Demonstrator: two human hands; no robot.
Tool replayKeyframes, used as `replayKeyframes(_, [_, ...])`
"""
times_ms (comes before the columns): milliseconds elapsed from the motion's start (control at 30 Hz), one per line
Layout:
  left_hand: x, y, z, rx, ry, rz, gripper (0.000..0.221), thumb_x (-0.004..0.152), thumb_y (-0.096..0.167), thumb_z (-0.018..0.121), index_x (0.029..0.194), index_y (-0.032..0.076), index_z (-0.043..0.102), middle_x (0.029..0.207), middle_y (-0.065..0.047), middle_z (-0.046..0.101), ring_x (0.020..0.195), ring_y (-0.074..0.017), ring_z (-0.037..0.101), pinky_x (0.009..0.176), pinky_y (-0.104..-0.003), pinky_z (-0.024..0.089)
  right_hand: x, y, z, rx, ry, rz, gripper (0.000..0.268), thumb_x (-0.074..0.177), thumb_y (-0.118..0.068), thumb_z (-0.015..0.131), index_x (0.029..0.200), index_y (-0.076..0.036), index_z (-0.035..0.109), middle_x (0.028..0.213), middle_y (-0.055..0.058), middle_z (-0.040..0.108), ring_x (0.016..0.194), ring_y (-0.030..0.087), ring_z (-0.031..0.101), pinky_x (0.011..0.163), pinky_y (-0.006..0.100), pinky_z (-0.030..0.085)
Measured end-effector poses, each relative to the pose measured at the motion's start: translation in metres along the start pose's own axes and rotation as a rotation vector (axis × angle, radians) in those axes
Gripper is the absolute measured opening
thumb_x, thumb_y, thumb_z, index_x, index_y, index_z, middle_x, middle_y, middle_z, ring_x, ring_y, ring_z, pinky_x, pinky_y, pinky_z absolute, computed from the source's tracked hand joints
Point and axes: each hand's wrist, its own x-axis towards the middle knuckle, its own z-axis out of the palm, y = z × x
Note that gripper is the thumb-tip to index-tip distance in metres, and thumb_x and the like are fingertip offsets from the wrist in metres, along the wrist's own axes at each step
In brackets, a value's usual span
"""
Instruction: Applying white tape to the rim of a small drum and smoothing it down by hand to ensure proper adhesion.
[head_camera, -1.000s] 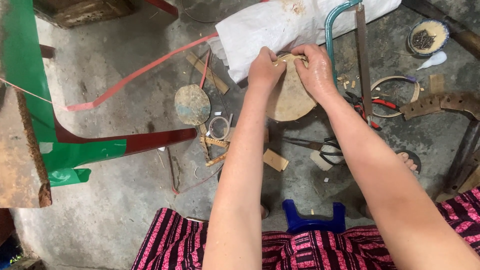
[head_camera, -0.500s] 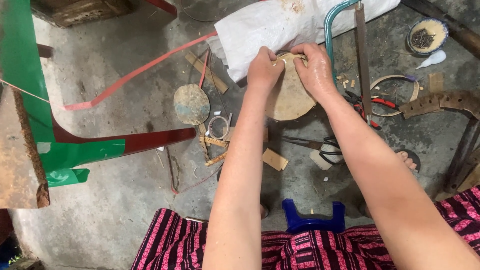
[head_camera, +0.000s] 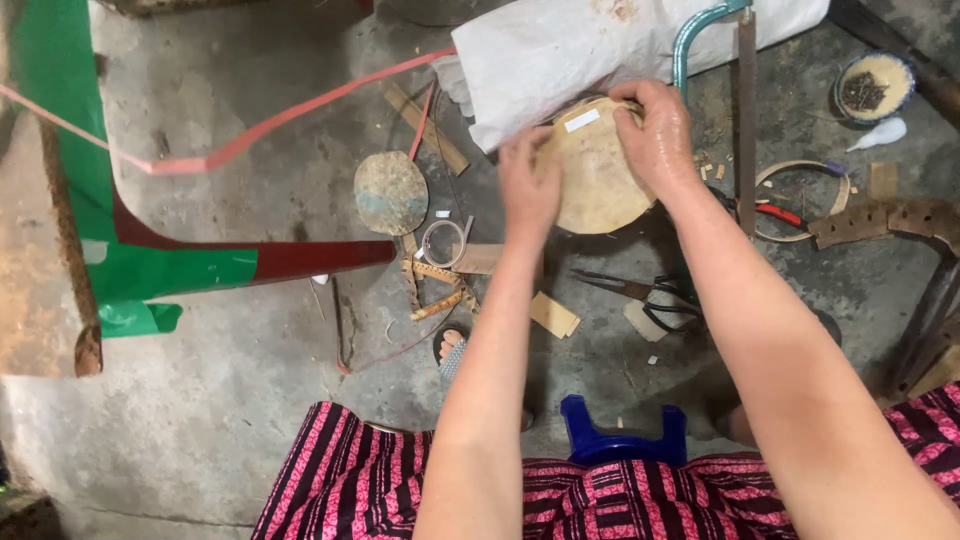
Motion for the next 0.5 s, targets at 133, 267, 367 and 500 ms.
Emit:
replayKeyframes(133, [-0.009, -0.014, 0.02, -0.028, 0.063, 0.065, 0.04, 0.091, 0.015, 0.064, 0.131, 0.014, 0.062, 0.145, -0.014, 0.052, 0.136, -0.0323, 0.049, 0.115, -0.043, 0.037, 0.004, -0.005, -0.004, -0.029, -0.029, -0.034, 0.026, 0.089, 0.007, 0.062, 0.113, 0.002, 0.07, 0.109, 0.015, 0.065, 0.098, 0.029, 0.059, 0.087, 0.038, 0.051])
replayKeyframes(267, [-0.01, -0.018, 0.027, -0.03, 0.069, 0.056, 0.043, 0.092, 0.017, 0.067, 0.135, 0.017, 0.06, 0.15, -0.015, 0.048, 0.139, -0.0332, 0.048, 0.117, -0.043, 0.038, 0.011, -0.034, -0.009, -0.224, -0.005, -0.344, 0.017, 0.089, 0.008, 0.071, 0.105, 0.003, 0.071, 0.109, 0.014, 0.063, 0.1, 0.033, 0.056, 0.091, 0.041, 0.048])
replayKeyframes(367, [-0.011, -0.012, 0.024, -0.021, 0.056, 0.009, 0.043, 0.093, 0.019, 0.067, 0.135, 0.019, 0.059, 0.151, -0.013, 0.047, 0.138, -0.0333, 0.048, 0.116, -0.043, 0.041, 0.021, -0.035, -0.003, -0.218, -0.199, -0.345, 0.014, 0.09, 0.005, 0.075, 0.104, 0.004, 0.073, 0.102, 0.014, 0.064, 0.093, 0.03, 0.058, 0.086, 0.04, 0.049])
replayKeyframes(500, [-0.011, -0.006, 0.02, -0.032, 0.034, -0.019, 0.042, 0.094, 0.02, 0.067, 0.135, 0.019, 0.06, 0.152, -0.014, 0.046, 0.139, -0.0332, 0.048, 0.115, -0.043, 0.042, 0.036, -0.037, 0.001, -0.239, -0.385, -0.188, 0.009, 0.091, 0.003, 0.073, 0.099, 0.004, 0.075, 0.095, 0.015, 0.067, 0.079, 0.028, 0.062, 0.075, 0.041, 0.052])
